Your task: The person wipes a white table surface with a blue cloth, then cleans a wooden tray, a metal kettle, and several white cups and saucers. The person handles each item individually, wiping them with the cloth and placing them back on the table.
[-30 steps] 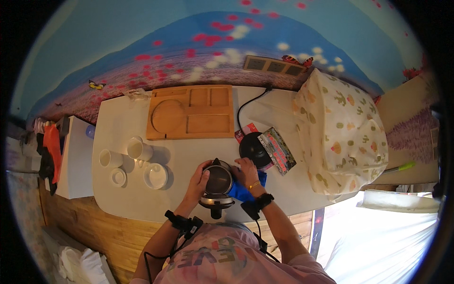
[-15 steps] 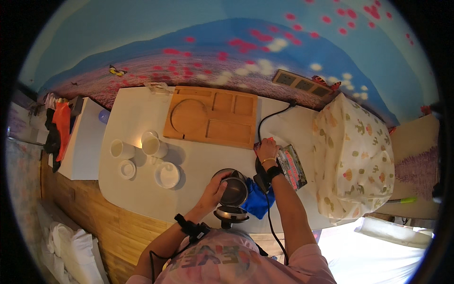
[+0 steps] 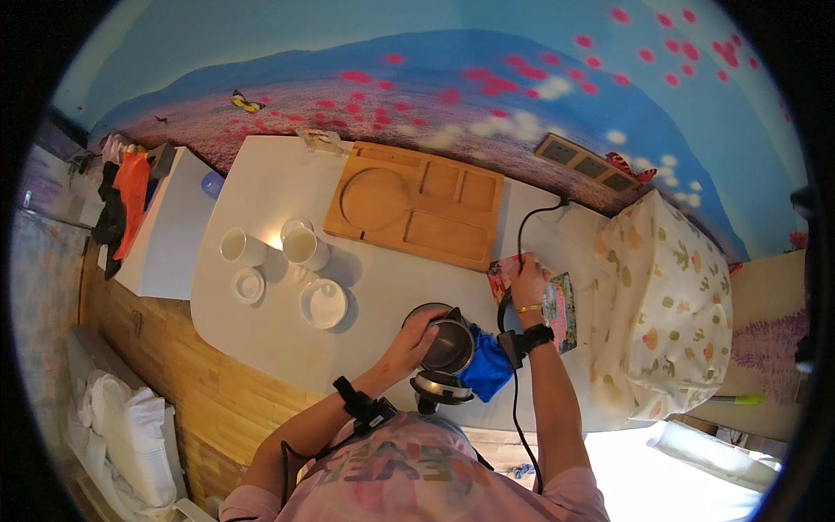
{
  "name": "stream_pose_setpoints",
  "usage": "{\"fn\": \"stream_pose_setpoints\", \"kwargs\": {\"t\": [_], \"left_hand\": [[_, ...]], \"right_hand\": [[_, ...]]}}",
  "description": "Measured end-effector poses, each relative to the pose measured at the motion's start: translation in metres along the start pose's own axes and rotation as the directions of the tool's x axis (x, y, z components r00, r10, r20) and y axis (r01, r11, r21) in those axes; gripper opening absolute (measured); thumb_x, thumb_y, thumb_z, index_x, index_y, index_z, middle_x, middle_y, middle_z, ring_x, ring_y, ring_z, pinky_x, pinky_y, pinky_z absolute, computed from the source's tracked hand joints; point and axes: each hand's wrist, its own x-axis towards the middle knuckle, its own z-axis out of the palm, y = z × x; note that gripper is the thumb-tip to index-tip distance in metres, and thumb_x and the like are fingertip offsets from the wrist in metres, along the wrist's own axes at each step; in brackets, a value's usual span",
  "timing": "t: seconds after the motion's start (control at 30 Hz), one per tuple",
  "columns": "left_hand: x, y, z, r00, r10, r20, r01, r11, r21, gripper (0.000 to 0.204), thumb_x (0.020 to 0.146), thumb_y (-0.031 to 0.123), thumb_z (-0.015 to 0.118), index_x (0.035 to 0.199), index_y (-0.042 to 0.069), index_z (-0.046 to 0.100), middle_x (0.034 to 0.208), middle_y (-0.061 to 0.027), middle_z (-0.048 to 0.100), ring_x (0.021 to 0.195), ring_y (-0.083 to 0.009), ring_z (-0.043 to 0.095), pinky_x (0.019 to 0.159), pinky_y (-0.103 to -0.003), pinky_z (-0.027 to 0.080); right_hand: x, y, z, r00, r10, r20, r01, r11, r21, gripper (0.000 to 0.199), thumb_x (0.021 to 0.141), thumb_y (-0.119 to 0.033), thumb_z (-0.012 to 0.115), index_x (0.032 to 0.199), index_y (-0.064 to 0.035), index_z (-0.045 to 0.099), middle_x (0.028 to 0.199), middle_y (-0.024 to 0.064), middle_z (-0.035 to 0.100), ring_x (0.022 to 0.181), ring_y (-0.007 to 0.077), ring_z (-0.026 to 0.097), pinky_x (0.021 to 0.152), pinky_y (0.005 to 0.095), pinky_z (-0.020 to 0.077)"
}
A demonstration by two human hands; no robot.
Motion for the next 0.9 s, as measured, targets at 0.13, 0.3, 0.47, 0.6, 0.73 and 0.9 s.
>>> {"fn": "stream_pose_setpoints", "kwargs": {"t": [0.13, 0.3, 0.47, 0.6, 0.73, 0.9], "left_hand": [[0.0, -0.002, 0.001, 1.0, -0.031, -0.002, 0.031, 0.999, -0.026, 0.035, 0.096, 0.023, 0.038, 0.124, 0.002, 0.042, 0.117, -0.013, 0.051, 0.109, -0.0202, 0.048, 0.095, -0.03, 0.037], [0.0, -0.008, 0.004, 0.998, -0.059, 0.001, 0.059, 0.995, -0.078, 0.035, 0.096, 0.024, 0.038, 0.124, 0.002, 0.043, 0.117, -0.012, 0.052, 0.107, -0.0194, 0.05, 0.094, -0.029, 0.038], [0.0, -0.008, 0.006, 0.998, -0.068, -0.019, 0.066, 0.994, -0.087, 0.037, 0.096, 0.026, 0.038, 0.124, 0.003, 0.043, 0.116, -0.0117, 0.053, 0.106, -0.0194, 0.051, 0.092, -0.028, 0.04], [0.0, -0.007, 0.005, 0.997, -0.078, -0.011, 0.076, 0.991, -0.108, 0.038, 0.096, 0.028, 0.039, 0.124, 0.003, 0.043, 0.116, -0.012, 0.053, 0.107, -0.02, 0.051, 0.093, -0.029, 0.04], [0.0, -0.007, 0.004, 0.998, -0.065, -0.013, 0.064, 0.994, -0.089, 0.038, 0.096, 0.029, 0.039, 0.124, 0.003, 0.043, 0.117, -0.0125, 0.053, 0.107, -0.0207, 0.051, 0.094, -0.03, 0.039], [0.002, -0.009, 0.004, 0.999, -0.05, -0.011, 0.049, 0.997, -0.06, 0.038, 0.096, 0.028, 0.039, 0.124, 0.002, 0.043, 0.117, -0.0131, 0.053, 0.108, -0.0212, 0.05, 0.094, -0.03, 0.039]], "right_hand": [[0.002, -0.01, -0.033, 0.987, -0.044, -0.153, 0.064, 0.989, 0.131, 0.016, 0.078, -0.01, 0.055, 0.093, -0.0079, 0.051, 0.075, 0.0111, 0.061, 0.069, 0.0286, 0.058, 0.076, 0.0404, 0.037], [0.005, -0.034, -0.072, 0.971, -0.062, -0.231, 0.119, 0.963, 0.241, 0.017, 0.078, -0.005, 0.055, 0.094, -0.0068, 0.05, 0.076, 0.0099, 0.06, 0.068, 0.029, 0.056, 0.075, 0.0392, 0.036], [0.009, -0.048, -0.092, 0.953, -0.08, -0.292, 0.165, 0.945, 0.281, 0.016, 0.08, -0.006, 0.055, 0.094, -0.0066, 0.049, 0.076, 0.0096, 0.06, 0.069, 0.0284, 0.056, 0.074, 0.039, 0.0359], [0.005, -0.05, -0.088, 0.946, -0.169, -0.276, 0.22, 0.962, 0.164, 0.016, 0.08, -0.008, 0.056, 0.095, -0.0069, 0.049, 0.075, 0.0091, 0.06, 0.071, 0.0271, 0.057, 0.075, 0.0394, 0.0358], [-0.005, -0.048, -0.079, 0.956, -0.242, -0.168, 0.255, 0.965, 0.062, 0.017, 0.082, -0.013, 0.056, 0.096, -0.0073, 0.049, 0.075, 0.0093, 0.059, 0.072, 0.0266, 0.057, 0.075, 0.0399, 0.0353], [-0.014, -0.052, -0.076, 0.943, -0.314, -0.108, 0.317, 0.948, 0.016, 0.015, 0.082, -0.016, 0.056, 0.094, -0.0083, 0.052, 0.07, 0.0083, 0.058, 0.071, 0.0249, 0.057, 0.071, 0.04, 0.0343]]}}
